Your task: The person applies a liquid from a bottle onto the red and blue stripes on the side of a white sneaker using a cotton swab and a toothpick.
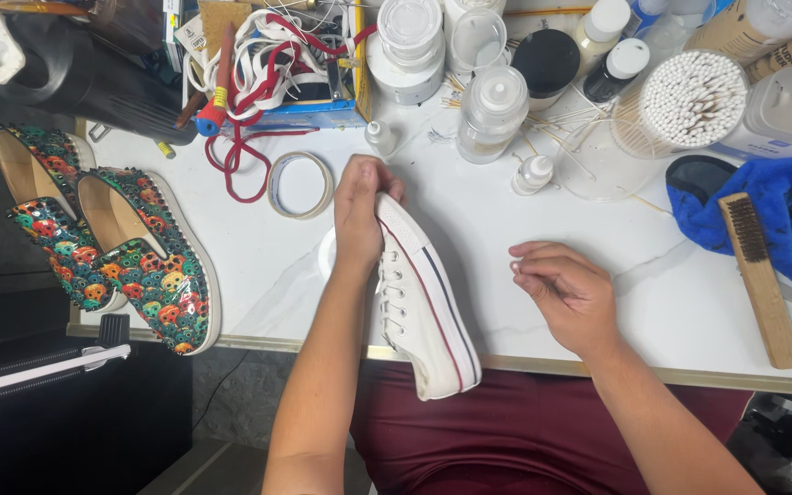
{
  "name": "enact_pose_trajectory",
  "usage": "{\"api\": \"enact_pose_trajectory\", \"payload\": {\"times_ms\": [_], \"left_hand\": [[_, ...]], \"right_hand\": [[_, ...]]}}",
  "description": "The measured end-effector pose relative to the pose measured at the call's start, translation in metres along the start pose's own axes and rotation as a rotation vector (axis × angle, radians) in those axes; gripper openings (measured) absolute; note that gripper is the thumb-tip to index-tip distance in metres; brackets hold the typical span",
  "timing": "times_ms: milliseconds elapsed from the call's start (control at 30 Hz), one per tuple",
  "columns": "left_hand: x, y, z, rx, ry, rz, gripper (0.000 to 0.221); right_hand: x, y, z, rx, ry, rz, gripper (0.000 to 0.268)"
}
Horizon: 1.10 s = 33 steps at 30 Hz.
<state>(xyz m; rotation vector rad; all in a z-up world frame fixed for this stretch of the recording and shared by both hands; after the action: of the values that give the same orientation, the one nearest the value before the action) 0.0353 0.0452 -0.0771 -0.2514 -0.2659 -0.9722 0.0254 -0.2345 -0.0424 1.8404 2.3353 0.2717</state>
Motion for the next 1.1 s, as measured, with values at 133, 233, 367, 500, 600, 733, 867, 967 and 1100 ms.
{"api": "enact_pose_trajectory", "payload": {"times_ms": [133,233,367,500,600,733,867,967,1100], "left_hand": [[0.007,0.025,-0.002,-0.003,-0.015,-0.117,0.042],[0.016,0.032,-0.002,-0.005,0.011,-0.162,0.045],[0.022,0.033,-0.005,-0.015,0.035,-0.188,0.048],[0.02,0.032,-0.006,0.01,0.038,-0.197,0.05],[0.02,0.032,-0.01,-0.018,0.075,-0.179,0.049],[0.021,0.031,-0.008,-0.013,0.061,-0.18,0.046],[0.022,0.03,-0.009,-0.027,0.075,-0.174,0.044],[0.025,0.03,-0.007,-0.011,0.072,-0.186,0.043],[0.025,0.031,-0.008,-0.023,0.087,-0.181,0.041]], "right_hand": [[0.004,0.002,-0.01,-0.076,-0.011,-0.027,0.013],[0.007,0.004,-0.008,-0.013,0.082,-0.05,0.013],[0.018,0.013,-0.008,-0.034,0.006,-0.119,0.013],[0.048,0.03,-0.032,-0.403,-0.166,-0.276,0.014],[0.064,0.045,-0.037,-0.516,-0.158,-0.313,0.016],[0.067,0.048,-0.037,-0.564,-0.086,-0.209,0.015],[0.061,0.045,-0.03,-0.488,-0.105,-0.216,0.017],[0.062,0.047,-0.028,-0.476,-0.115,-0.219,0.019],[0.066,0.048,-0.032,-0.526,-0.152,-0.216,0.02]]}}
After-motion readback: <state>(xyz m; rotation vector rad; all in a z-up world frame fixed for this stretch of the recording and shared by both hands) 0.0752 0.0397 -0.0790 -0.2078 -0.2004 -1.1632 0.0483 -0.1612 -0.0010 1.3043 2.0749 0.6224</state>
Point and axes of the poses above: each hand's wrist, its own y-axis towards the middle knuckle, its own x-axis out of the palm, z = x × y, the point moved 7 cm from there along y, towards the middle knuckle, and after that the axes turned 14 degrees about z, right-handed, at the moved point
